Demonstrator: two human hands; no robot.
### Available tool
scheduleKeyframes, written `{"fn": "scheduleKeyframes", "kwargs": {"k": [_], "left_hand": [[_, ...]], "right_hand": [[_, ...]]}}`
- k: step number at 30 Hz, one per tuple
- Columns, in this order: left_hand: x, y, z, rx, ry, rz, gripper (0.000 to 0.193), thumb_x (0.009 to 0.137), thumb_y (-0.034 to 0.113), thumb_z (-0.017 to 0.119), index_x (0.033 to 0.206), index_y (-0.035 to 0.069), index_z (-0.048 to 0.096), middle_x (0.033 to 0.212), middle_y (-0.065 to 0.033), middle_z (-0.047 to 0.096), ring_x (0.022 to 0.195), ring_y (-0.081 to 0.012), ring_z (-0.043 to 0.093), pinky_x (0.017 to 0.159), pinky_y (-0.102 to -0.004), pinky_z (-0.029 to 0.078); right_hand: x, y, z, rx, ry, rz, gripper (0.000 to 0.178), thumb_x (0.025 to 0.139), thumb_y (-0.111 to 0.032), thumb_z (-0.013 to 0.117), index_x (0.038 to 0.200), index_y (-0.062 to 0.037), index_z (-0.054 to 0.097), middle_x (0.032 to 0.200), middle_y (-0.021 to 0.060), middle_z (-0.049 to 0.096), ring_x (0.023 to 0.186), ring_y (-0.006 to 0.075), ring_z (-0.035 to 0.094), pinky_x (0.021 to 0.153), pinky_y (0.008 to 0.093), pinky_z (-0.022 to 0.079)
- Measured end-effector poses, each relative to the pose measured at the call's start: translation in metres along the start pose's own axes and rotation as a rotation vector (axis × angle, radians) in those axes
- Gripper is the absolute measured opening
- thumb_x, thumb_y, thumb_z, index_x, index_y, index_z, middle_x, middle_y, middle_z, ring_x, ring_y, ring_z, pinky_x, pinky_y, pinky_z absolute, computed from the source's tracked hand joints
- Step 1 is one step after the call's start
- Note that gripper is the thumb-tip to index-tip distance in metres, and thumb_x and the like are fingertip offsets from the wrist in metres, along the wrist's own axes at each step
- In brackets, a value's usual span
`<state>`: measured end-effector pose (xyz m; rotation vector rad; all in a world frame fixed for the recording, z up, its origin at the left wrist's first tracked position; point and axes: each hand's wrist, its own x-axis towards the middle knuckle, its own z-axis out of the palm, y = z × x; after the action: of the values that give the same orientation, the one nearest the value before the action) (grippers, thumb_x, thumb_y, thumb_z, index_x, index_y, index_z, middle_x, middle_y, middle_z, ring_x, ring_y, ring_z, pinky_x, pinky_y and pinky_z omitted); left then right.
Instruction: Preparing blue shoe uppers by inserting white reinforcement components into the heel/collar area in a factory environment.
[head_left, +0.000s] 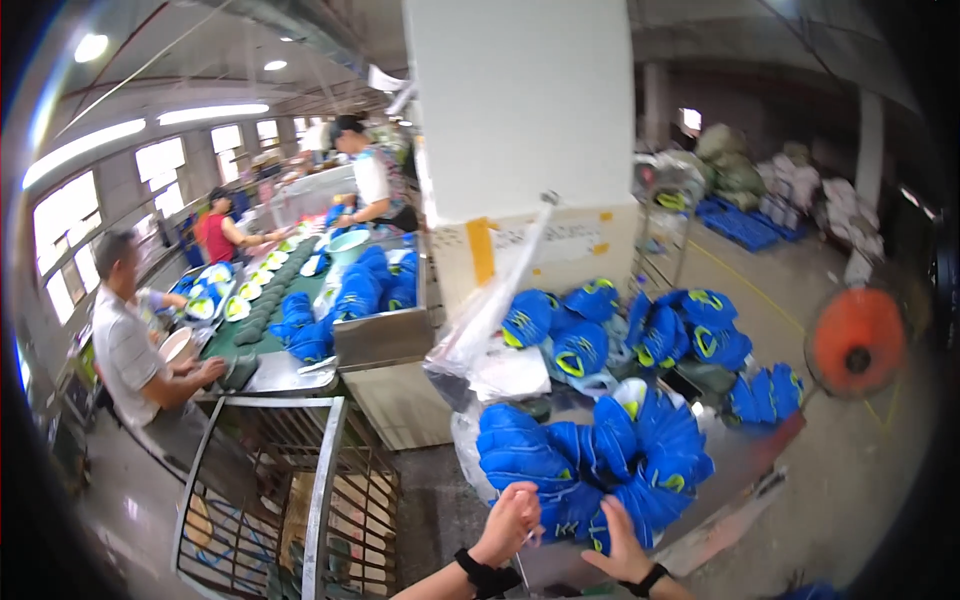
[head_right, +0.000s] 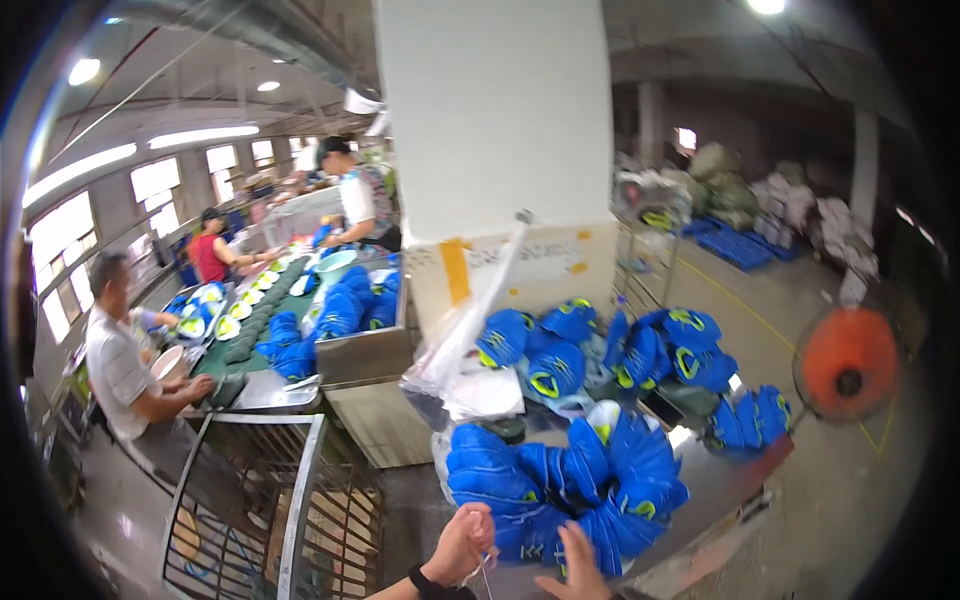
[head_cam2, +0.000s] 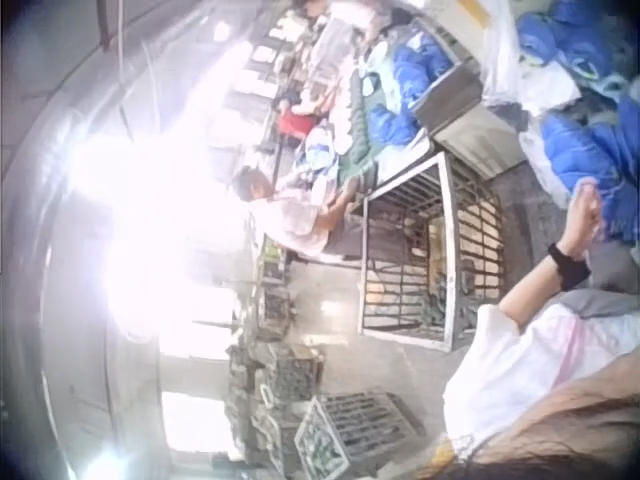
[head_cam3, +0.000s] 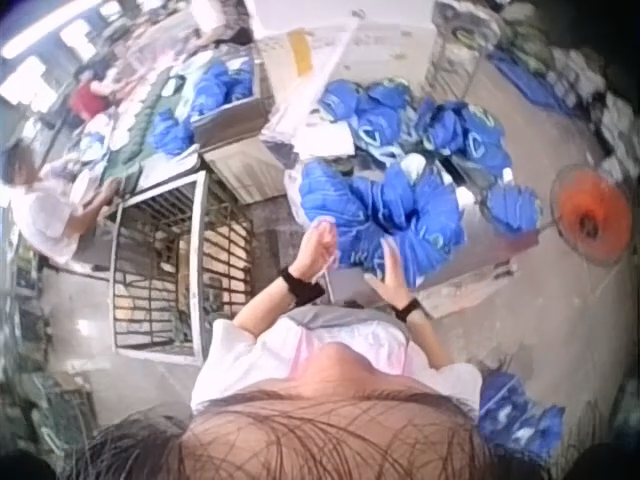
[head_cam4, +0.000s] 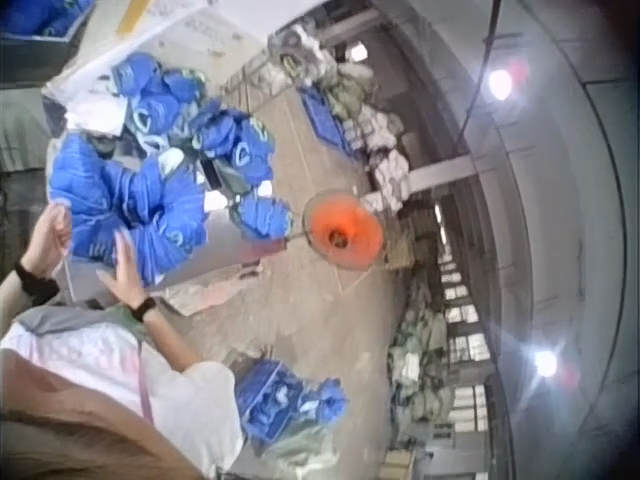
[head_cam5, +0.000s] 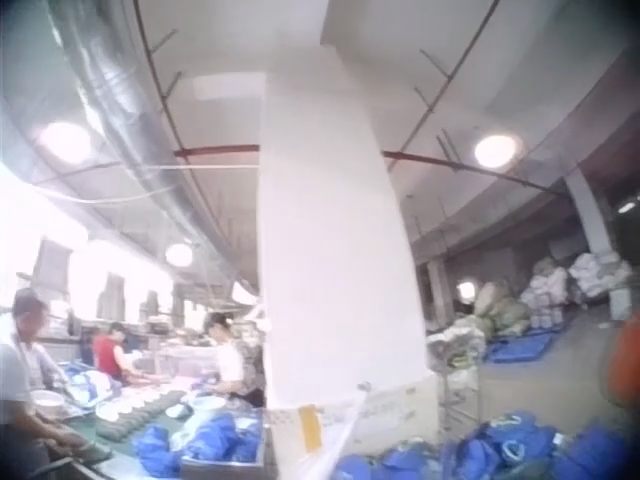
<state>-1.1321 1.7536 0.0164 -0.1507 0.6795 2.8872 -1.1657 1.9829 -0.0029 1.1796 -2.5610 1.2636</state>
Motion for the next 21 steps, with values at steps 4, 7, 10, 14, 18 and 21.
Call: {"fn": "scheduleKeyframes", "kwargs": {"k": [4, 7, 10, 14, 18, 21], "left_hand": [[0.004, -0.039, 0.058, 1.388, -0.174, 0.620, 0.012, 0.081, 0.000, 0.050, 0.091, 0.002, 0.056, 0.086, -0.0108, 0.051, 0.078, -0.0220, 0.052, 0.069, -0.0301, 0.044], [0.011, -0.065, 0.032, 1.623, -0.252, 0.449, 0.015, 0.083, 0.005, 0.048, 0.097, 0.001, 0.055, 0.102, -0.0153, 0.049, 0.093, -0.0302, 0.052, 0.080, -0.0340, 0.043], [0.022, -0.083, 0.017, 1.629, -0.502, 0.376, 0.025, 0.082, 0.006, 0.050, 0.107, -0.001, 0.050, 0.108, -0.0158, 0.049, 0.096, -0.0321, 0.053, 0.082, -0.0360, 0.043], [0.020, -0.097, 0.022, 1.876, -0.774, 0.322, 0.050, 0.078, 0.011, 0.055, 0.124, 0.001, 0.037, 0.125, -0.0202, 0.041, 0.105, -0.0304, 0.050, 0.085, -0.0393, 0.040], [0.030, -0.123, 0.018, 1.802, -0.888, 0.324, 0.053, 0.078, 0.016, 0.053, 0.126, 0.001, 0.036, 0.129, -0.0188, 0.039, 0.112, -0.0311, 0.046, 0.086, -0.0393, 0.040], [0.043, -0.188, -0.047, 1.937, -0.937, 0.914, 0.045, 0.078, 0.025, 0.058, 0.115, 0.004, 0.045, 0.121, -0.0187, 0.042, 0.117, -0.0309, 0.039, 0.089, -0.0472, 0.037]], "right_hand": [[0.011, 0.000, 0.069, 1.805, -0.279, 0.518, 0.042, 0.088, -0.025, 0.049, 0.124, -0.0099, 0.034, 0.118, 0.0022, 0.042, 0.104, 0.0141, 0.045, 0.082, 0.0336, 0.044], [-0.021, 0.042, 0.106, 1.477, -0.096, 0.610, 0.029, 0.084, -0.012, 0.049, 0.112, -0.0088, 0.042, 0.109, 0.0022, 0.048, 0.097, 0.0142, 0.049, 0.078, 0.0300, 0.044], [-0.046, 0.030, 0.064, 1.098, -0.118, 0.587, 0.016, 0.087, -0.017, 0.043, 0.096, -0.0055, 0.050, 0.092, 0.0002, 0.053, 0.088, 0.0147, 0.053, 0.075, 0.0274, 0.042], [-0.079, 0.049, 0.027, 2.103, 0.050, 0.522, 0.020, 0.091, -0.022, 0.037, 0.085, -0.0087, 0.050, 0.078, -0.0009, 0.051, 0.077, 0.0155, 0.051, 0.070, 0.0305, 0.041], [-0.065, -0.022, -0.026, 1.054, 0.104, 0.862, 0.025, 0.087, -0.030, 0.050, 0.081, -0.0066, 0.054, 0.074, -0.0002, 0.054, 0.065, 0.0117, 0.050, 0.059, 0.0259, 0.041], [-0.119, 0.008, 0.000, 0.835, 0.066, 0.824, 0.025, 0.084, -0.028, 0.057, 0.093, -0.0052, 0.057, 0.074, 0.0011, 0.056, 0.060, 0.0139, 0.051, 0.055, 0.0242, 0.041]]}}
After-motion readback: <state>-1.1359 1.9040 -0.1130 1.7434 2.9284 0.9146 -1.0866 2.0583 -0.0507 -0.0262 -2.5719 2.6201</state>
